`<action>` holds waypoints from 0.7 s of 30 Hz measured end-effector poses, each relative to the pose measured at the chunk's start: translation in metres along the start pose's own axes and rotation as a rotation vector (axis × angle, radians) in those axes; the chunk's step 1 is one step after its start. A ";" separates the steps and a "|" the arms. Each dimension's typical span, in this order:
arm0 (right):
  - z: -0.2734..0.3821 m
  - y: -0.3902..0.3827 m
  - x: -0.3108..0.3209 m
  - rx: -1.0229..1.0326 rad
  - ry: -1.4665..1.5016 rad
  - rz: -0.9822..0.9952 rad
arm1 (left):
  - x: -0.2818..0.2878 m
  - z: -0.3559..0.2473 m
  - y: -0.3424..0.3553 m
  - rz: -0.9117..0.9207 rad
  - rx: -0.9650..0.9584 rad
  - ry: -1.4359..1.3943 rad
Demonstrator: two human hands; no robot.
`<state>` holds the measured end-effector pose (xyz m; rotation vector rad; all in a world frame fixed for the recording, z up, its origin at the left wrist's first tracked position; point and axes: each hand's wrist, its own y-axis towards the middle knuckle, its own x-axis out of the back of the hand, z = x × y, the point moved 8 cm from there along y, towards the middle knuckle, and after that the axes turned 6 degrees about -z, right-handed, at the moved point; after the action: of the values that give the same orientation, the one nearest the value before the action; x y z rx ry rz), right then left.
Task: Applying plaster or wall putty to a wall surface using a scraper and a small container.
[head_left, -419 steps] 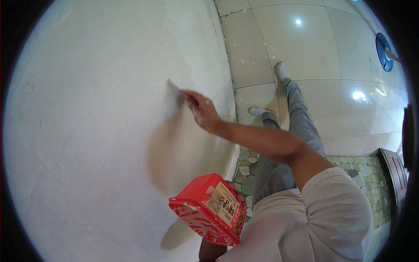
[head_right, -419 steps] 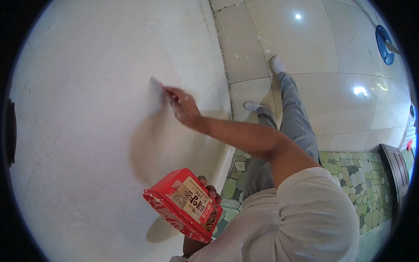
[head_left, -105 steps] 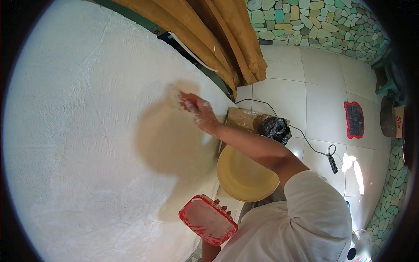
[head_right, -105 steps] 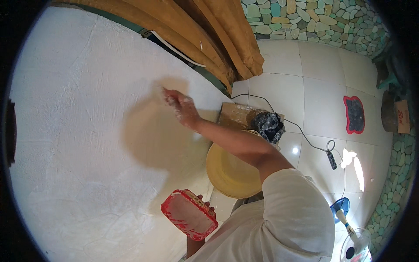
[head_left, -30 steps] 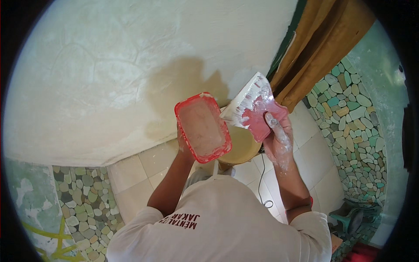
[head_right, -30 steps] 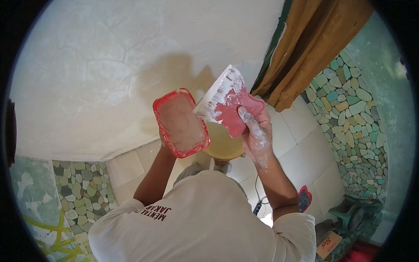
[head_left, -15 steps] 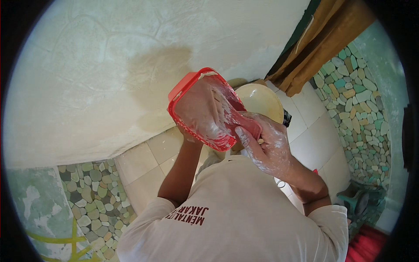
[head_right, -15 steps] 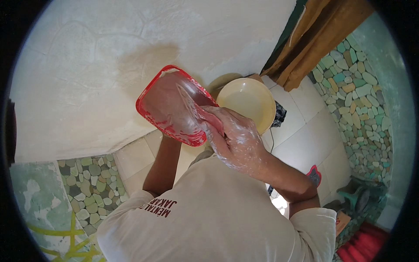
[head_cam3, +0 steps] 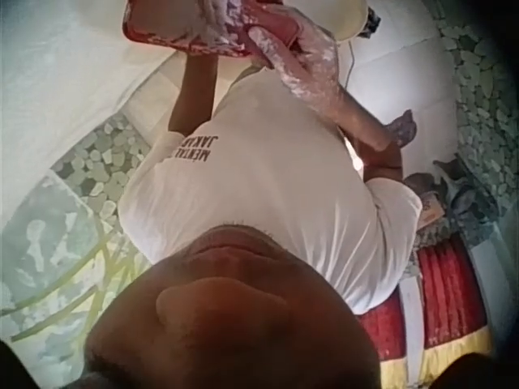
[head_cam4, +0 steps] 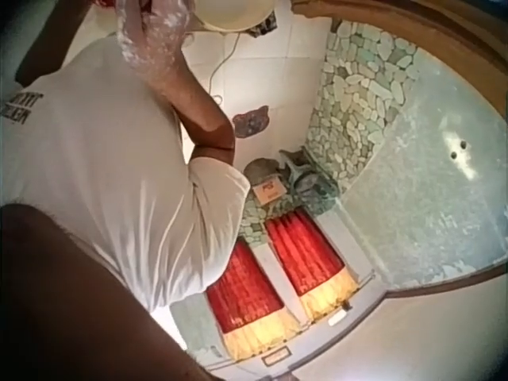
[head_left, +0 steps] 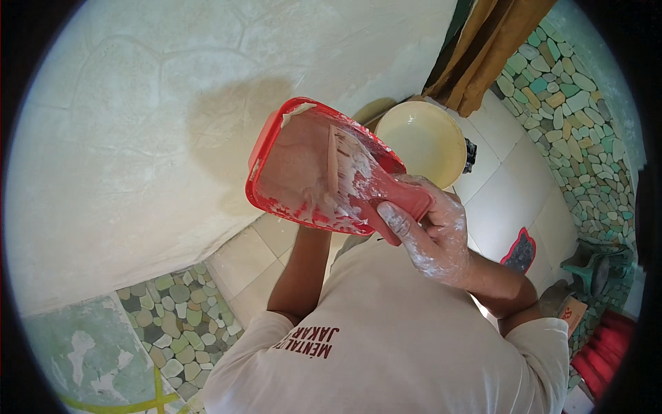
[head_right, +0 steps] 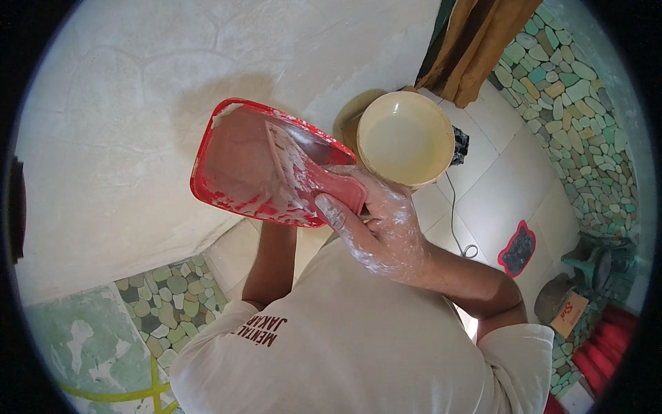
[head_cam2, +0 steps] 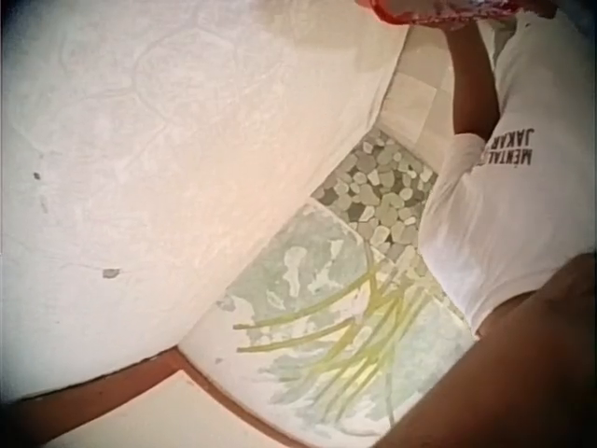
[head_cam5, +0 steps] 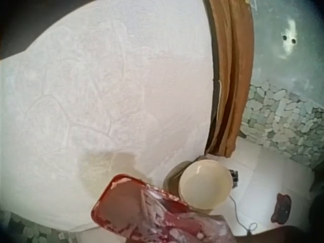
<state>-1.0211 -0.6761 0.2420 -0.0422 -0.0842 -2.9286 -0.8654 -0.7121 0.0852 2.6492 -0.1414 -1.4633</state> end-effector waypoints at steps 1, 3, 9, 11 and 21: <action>0.000 -0.002 -0.002 0.001 0.010 0.004 | -0.001 0.001 -0.001 0.008 -0.010 0.018; -0.002 -0.006 -0.005 -0.003 0.088 -0.027 | -0.001 -0.004 -0.005 0.026 -0.032 0.055; -0.012 -0.009 -0.012 -0.037 0.319 -0.076 | -0.001 -0.009 -0.006 -0.012 -0.046 0.028; -0.016 -0.010 -0.014 -0.062 0.336 -0.085 | -0.001 -0.013 -0.005 -0.089 -0.007 -0.070; -0.015 -0.012 -0.009 0.023 0.342 -0.277 | 0.009 -0.017 0.021 -0.138 -0.076 0.044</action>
<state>-1.0154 -0.6634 0.2257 0.5119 -0.0741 -3.1563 -0.8472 -0.7328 0.0893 2.6743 0.1014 -1.4173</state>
